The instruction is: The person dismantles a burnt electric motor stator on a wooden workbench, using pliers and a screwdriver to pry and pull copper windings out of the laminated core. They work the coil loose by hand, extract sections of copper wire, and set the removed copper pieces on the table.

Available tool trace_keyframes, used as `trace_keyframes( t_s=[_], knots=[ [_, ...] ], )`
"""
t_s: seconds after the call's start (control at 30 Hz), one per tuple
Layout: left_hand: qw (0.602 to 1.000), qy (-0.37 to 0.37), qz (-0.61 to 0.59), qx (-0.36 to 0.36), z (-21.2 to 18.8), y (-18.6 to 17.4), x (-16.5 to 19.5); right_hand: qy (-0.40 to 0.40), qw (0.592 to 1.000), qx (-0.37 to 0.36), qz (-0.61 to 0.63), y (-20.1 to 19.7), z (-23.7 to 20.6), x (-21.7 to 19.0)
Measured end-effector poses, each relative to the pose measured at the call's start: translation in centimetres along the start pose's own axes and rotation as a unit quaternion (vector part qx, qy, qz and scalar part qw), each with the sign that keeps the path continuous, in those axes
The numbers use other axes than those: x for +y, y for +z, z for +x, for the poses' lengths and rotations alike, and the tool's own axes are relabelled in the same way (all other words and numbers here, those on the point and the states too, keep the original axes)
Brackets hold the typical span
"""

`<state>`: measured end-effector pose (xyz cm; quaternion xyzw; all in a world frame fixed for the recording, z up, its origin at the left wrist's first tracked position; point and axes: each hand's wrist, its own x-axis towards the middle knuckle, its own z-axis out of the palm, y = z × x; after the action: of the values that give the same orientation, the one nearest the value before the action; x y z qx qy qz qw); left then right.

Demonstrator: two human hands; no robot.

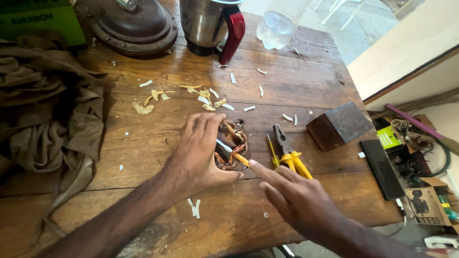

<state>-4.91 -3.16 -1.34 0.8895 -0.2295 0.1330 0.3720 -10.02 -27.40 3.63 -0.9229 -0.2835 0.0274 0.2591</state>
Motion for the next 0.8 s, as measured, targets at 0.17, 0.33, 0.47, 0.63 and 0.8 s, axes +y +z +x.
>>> trace_keyframes(
  t_s=[0.17, 0.33, 0.47, 0.63, 0.8],
  knots=[
    [1.0, -0.007, -0.02, -0.012, -0.1, -0.2, -0.4, 0.099, 0.979, -0.112, -0.138, -1.5, 0.0, -1.1],
    [1.0, 0.005, -0.019, -0.016, -0.1, -0.2, -0.2, 0.011, 0.98, -0.048, -0.192, -6.7, -0.4, -3.6],
    [0.999, -0.01, 0.029, -0.036, 0.2, 0.2, 0.2, -0.101, 0.979, 0.016, -0.176, -7.5, 3.0, -6.6],
    [0.999, 0.026, -0.011, -0.026, -0.5, 0.5, 0.6, -0.245, 0.946, 0.098, -0.187, -4.0, 10.4, -8.1],
    [0.994, 0.073, -0.078, 0.011, -0.9, 0.2, 0.2, -0.202, 0.973, 0.098, 0.059, -0.5, 13.6, -7.7]
  ],
)
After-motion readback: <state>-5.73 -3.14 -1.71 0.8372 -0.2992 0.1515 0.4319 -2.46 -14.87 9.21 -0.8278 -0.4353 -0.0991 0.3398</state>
